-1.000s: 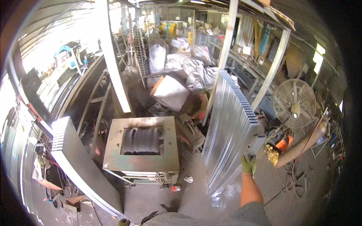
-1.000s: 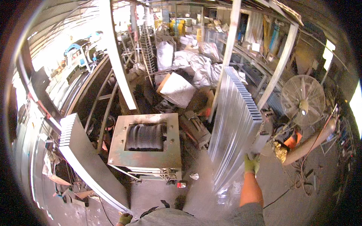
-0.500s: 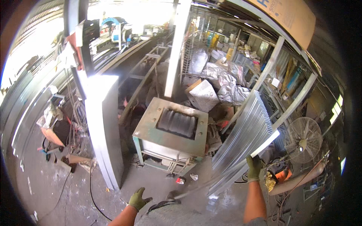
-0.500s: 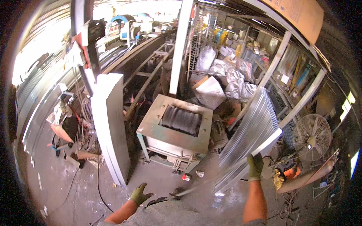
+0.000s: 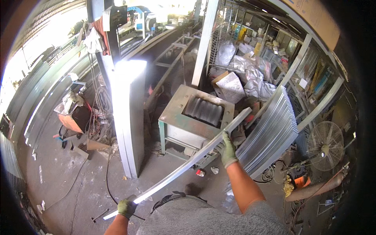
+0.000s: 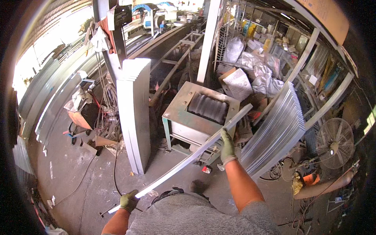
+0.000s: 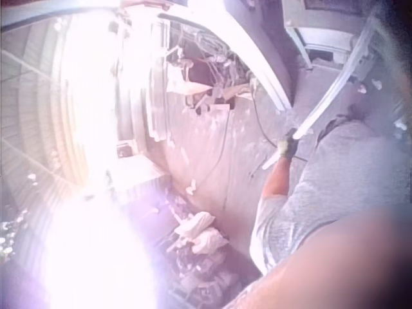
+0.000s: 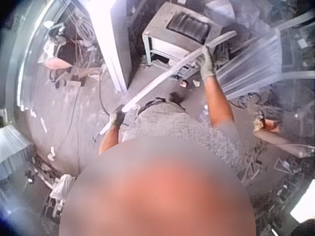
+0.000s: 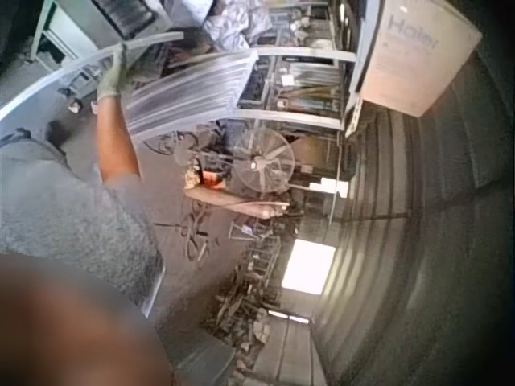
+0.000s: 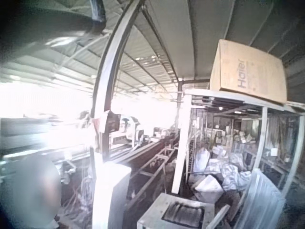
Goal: The person repeatedly feeds a long metal strip through a roller machine and stacks the processed strips on a nearby rack. The person handles the strip with gloved hands, aligns it with the rollers, and places the finished pieces in a growing stack.
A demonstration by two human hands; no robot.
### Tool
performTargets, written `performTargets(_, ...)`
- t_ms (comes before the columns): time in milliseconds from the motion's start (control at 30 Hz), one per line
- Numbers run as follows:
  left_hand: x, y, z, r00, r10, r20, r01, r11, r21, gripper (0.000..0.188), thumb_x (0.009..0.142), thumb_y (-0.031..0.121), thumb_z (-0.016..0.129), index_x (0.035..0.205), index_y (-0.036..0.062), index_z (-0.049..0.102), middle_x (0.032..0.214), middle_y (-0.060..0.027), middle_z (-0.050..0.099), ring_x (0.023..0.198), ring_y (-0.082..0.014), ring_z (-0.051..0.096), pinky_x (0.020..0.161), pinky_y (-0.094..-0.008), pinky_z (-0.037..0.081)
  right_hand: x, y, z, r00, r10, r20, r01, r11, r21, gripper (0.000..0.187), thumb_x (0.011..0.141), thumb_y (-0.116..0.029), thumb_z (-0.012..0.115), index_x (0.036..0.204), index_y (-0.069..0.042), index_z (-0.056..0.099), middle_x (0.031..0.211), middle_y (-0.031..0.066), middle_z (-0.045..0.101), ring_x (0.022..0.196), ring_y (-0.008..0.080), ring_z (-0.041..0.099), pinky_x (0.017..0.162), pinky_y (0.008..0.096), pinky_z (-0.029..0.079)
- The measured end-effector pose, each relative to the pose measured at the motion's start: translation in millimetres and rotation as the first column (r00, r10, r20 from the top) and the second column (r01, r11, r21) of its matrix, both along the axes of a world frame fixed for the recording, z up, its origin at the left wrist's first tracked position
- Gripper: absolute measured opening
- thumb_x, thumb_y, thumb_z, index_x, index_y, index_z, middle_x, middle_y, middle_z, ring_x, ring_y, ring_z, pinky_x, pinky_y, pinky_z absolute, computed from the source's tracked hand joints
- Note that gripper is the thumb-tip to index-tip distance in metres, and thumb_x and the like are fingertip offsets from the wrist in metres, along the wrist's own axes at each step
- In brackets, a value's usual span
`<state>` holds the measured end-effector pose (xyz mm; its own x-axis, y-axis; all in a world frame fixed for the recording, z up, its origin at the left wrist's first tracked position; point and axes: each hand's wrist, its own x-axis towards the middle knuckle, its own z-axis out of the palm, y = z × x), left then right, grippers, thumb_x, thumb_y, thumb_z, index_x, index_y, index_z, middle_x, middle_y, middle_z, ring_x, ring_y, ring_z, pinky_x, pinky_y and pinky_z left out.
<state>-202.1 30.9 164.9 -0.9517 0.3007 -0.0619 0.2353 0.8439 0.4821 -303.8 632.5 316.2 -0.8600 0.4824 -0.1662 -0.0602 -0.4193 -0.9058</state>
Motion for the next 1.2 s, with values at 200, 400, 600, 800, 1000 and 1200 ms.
performTargets(200,15,87,62,0.995,0.068,0.069,-0.07,0.997,0.037,0.038,0.086,0.034,0.086,0.122,0.0235,0.078,0.102,-0.013,0.081,0.094,-0.0406,0.078,0.08,-0.0541,0.061,-31,-77,-96,0.947,0.18,0.266,-0.181,0.983,-0.02,0.074,0.097,-0.071,0.075,0.153,-0.024,0.061,0.134,0.001,0.07,0.113,0.0192,0.068,0.093,0.0415,0.057)
performTargets(400,28,129,61,0.994,0.109,0.017,-0.109,0.994,-0.009,0.038,0.087,0.037,0.083,0.121,0.0208,0.079,0.102,-0.0167,0.081,0.097,-0.0458,0.076,0.084,-0.0549,0.062,-69,-78,-162,0.898,0.095,0.429,-0.176,0.973,0.152,0.069,0.105,-0.069,0.065,0.135,-0.008,0.076,0.13,0.0029,0.074,0.114,0.0166,0.066,0.098,0.0354,0.054)
performTargets(600,160,16,42,0.534,0.162,0.83,-0.437,0.893,0.107,0.063,0.1,0.042,0.078,0.152,0.0105,0.064,0.134,-0.0199,0.078,0.112,-0.0377,0.078,0.1,-0.0499,0.059,-91,-50,-164,0.87,0.147,0.471,-0.239,0.961,0.141,0.077,0.106,-0.067,0.066,0.138,0.002,0.074,0.135,0.0104,0.077,0.125,0.0209,0.067,0.113,0.0365,0.047)
performTargets(800,121,81,55,0.753,0.237,0.614,-0.127,0.968,-0.218,0.047,0.102,0.049,0.072,0.14,0.0202,0.072,0.115,-0.02,0.081,0.108,-0.0393,0.079,0.093,-0.0504,0.06,-133,-37,-155,0.921,0.008,0.39,-0.113,0.963,0.246,0.082,0.103,-0.07,0.067,0.138,0.004,0.07,0.145,0.0191,0.071,0.134,0.0299,0.063,0.114,0.0406,0.047)
performTargets(1000,26,212,129,0.757,0.293,0.584,-0.223,0.956,-0.191,0.047,0.095,0.042,0.077,0.134,0.0148,0.073,0.109,-0.0196,0.081,0.105,-0.0419,0.078,0.092,-0.0491,0.061,-179,-4,-141,0.902,-0.005,0.433,-0.158,0.926,0.342,0.097,0.098,-0.086,0.058,0.131,0.004,0.072,0.129,0.0285,0.075,0.125,0.0432,0.07,0.107,0.0485,0.053)
performTargets(1200,31,190,137,0.706,0.262,0.658,-0.23,0.963,-0.137,0.046,0.095,0.044,0.073,0.132,0.0165,0.076,0.104,-0.0195,0.081,0.1,-0.0427,0.078,0.087,-0.0505,0.061,-178,1,-148,0.883,-0.046,0.467,-0.181,0.885,0.429,0.09,0.101,-0.082,0.058,0.122,0.005,0.072,0.116,0.0262,0.078,0.11,0.0448,0.073,0.099,0.0493,0.054)
